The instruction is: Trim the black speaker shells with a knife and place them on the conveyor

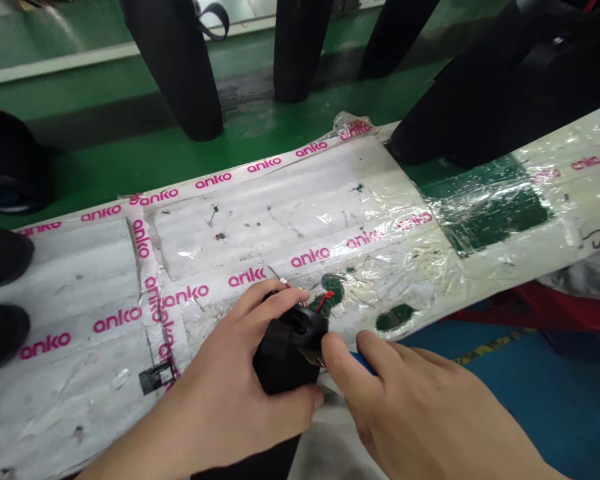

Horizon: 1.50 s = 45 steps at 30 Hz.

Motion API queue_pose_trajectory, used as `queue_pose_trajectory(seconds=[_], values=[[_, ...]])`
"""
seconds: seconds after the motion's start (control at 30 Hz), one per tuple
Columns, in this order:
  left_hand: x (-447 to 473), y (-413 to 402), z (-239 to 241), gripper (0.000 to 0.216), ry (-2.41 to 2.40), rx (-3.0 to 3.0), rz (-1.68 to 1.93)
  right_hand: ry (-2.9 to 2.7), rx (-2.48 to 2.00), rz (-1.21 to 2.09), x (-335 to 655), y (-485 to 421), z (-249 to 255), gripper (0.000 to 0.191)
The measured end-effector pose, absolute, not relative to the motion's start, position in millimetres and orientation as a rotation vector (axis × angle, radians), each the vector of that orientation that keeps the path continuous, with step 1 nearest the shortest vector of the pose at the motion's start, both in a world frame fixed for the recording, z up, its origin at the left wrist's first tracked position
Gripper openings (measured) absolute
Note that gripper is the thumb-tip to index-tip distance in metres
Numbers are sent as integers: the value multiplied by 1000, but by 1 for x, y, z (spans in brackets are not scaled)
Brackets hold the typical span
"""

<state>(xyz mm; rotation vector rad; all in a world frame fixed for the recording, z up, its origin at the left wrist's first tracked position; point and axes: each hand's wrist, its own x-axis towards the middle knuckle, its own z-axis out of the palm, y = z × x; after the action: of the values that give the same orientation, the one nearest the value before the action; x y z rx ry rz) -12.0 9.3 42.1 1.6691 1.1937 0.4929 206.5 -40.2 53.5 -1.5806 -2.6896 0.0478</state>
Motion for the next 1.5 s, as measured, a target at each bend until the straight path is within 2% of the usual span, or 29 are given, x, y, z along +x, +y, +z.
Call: queue_pose_trajectory(seconds=[0.23,0.37,0.5,0.67,0.9,1.07,1.2,1.27,1.4,1.5], values=[[2,9,47,56,1248,1681,482,-2612,-1603,38,202,-40,59,56],[3,8,50,57,1253,1715,492,-2716,-1609,37,202,-36,66,56],[-3,8,47,49,1256,1690,534,-2688,-1542,142,207,-32,55,51],[-8,6,41,57,1251,1578,546,-2604,-1448,151,212,-37,34,42],[-7,7,41,61,1249,1545,548,-2651,-1458,91,208,-33,43,38],[-6,7,42,60,1235,1593,554,-2682,-1472,61,206,-32,49,48],[0,8,45,43,1233,1665,548,-2645,-1590,-54,199,-37,54,58],[3,8,46,42,1245,1690,543,-2625,-1639,-86,196,-40,56,59],[6,8,47,46,1275,1712,522,-2621,-1655,47,197,-37,62,53],[6,8,47,40,1285,1736,510,-2666,-1662,200,198,-29,67,42]])
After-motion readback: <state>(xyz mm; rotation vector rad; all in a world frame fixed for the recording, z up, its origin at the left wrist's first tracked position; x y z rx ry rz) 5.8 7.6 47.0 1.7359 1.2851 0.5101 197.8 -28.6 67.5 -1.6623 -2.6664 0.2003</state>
